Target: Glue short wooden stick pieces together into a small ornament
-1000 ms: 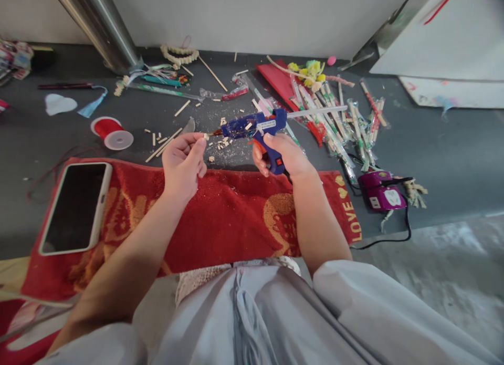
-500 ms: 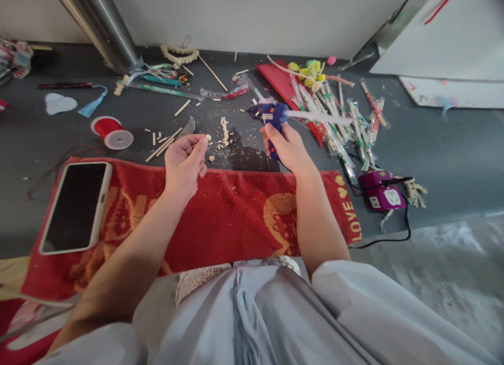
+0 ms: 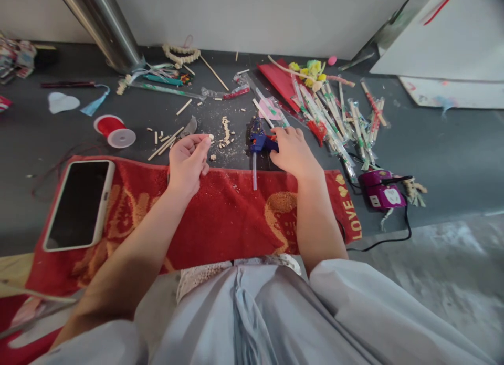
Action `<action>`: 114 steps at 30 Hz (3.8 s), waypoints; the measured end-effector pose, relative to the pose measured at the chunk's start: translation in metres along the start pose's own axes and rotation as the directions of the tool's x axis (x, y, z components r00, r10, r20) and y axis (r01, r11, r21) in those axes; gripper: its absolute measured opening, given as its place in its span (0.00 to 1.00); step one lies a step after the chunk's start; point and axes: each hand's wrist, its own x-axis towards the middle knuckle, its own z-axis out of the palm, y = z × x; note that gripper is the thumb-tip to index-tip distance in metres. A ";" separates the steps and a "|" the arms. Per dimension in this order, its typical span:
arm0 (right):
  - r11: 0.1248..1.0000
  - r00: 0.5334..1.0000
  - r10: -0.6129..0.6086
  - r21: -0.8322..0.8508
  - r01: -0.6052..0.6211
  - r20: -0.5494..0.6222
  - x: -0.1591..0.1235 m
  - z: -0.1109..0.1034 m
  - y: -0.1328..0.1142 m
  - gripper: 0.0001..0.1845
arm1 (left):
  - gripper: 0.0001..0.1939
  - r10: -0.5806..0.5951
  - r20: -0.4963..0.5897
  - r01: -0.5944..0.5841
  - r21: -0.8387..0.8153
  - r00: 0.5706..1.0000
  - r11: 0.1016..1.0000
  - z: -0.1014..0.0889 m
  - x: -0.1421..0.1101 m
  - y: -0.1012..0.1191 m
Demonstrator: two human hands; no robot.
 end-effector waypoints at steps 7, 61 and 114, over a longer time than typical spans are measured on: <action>0.980 0.984 -0.175 0.096 0.176 -0.019 0.010 -0.006 -0.039 0.16 | 0.07 -0.029 -0.008 0.029 -0.004 1.000 1.000 0.001 0.002 -0.002; 0.195 0.983 -0.158 0.973 0.124 -0.094 0.003 0.004 -0.046 0.22 | 0.07 0.007 0.216 -0.021 0.063 0.976 0.998 -0.001 -0.007 -0.011; 0.205 0.922 -0.150 0.901 0.383 -0.358 -0.001 0.017 -0.054 0.10 | 0.07 -0.197 0.326 0.162 0.131 0.925 0.978 0.002 -0.012 -0.001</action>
